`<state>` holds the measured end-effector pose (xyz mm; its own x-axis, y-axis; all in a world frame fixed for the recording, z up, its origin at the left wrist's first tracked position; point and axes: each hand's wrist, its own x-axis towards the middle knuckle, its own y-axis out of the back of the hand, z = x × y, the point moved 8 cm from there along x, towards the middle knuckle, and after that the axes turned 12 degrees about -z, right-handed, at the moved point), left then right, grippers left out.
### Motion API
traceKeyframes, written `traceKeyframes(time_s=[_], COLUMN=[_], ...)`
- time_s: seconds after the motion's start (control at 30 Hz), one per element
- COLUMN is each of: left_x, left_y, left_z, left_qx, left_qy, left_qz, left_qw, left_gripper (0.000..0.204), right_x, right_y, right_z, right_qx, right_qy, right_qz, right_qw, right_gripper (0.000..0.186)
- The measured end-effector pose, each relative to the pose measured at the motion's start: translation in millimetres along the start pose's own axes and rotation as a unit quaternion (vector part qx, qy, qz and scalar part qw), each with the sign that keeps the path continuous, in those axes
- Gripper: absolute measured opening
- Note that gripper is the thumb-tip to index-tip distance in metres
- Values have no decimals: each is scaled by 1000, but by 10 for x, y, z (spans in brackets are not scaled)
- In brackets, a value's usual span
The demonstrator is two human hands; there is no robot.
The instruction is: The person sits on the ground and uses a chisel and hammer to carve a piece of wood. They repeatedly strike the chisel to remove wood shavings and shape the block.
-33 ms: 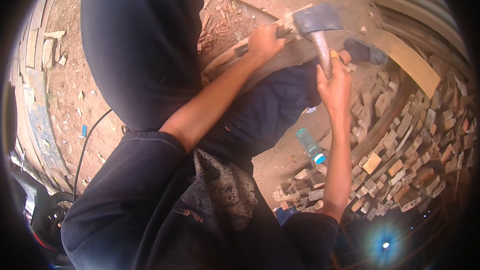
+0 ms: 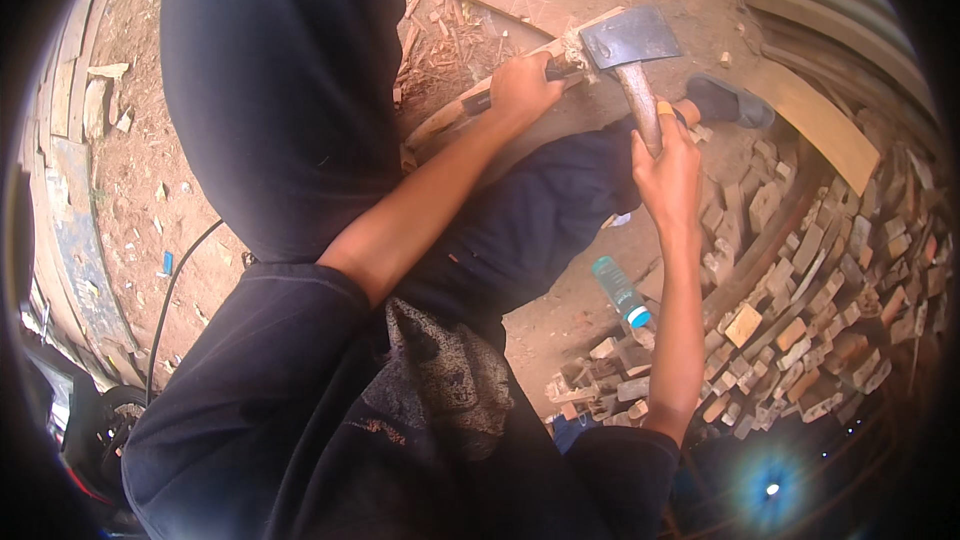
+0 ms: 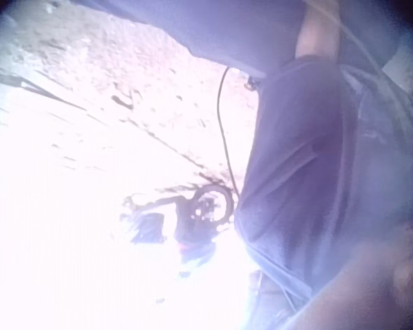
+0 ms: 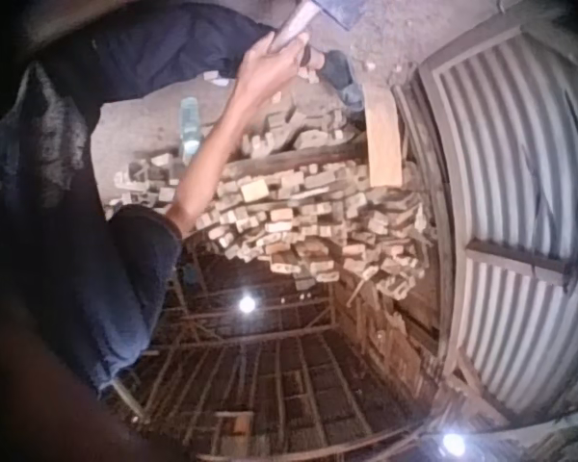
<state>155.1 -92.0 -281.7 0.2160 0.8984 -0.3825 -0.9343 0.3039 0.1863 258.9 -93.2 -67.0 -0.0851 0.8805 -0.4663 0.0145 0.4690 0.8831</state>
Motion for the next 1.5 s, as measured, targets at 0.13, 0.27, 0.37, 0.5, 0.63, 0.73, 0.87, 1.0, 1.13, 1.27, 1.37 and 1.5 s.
traceKeyframes(time_s=[0.13,0.27,0.37,0.5,0.63,0.73,0.87,1.0,1.13,1.27,1.37,1.5], left_x=[-44,-34,-57,-105,-81,-106,-104,-91,-86,-87,-93,-132], left_y=[48,84,76,68,78,47,74,33,100,136,126,40], left_z=[-18,-27,-15,-46,-95,-78,-73,-141,-119,-125,-116,-180], left_qx=[8,-6,4,12,17,22,21,15,0,-19,7,91], left_qy=[-1,23,2,-9,-9,-12,-7,-24,-17,-9,-15,-63], left_qz=[12,12,6,2,-2,-4,-8,-21,-3,12,20,51], left_qw=[1000,1000,1000,1000,1000,1000,1000,999,1000,1000,1000,993], left_gripper=[25,25,25,27,27,26,27,28,26,26,26,28], right_x=[-18,-6,32,54,24,-38,-58,-50,-17,98,150,214], right_y=[-44,31,-93,-243,-291,-167,-95,-44,-23,-6,-54,-51], right_z=[90,126,115,40,-44,-18,-9,-112,7,64,-68,-173], right_qx=[102,158,176,151,209,153,118,-17,54,84,7,-62], right_qy=[-62,-123,-64,-37,-81,-70,-56,3,5,-47,-21,-1], right_qz=[-18,14,33,-38,-41,38,74,20,25,65,52,-32], right_qw=[993,980,982,987,974,985,989,1000,998,993,998,998], right_gripper=[48,47,43,44,45,43,43,46,46,45,45,44])
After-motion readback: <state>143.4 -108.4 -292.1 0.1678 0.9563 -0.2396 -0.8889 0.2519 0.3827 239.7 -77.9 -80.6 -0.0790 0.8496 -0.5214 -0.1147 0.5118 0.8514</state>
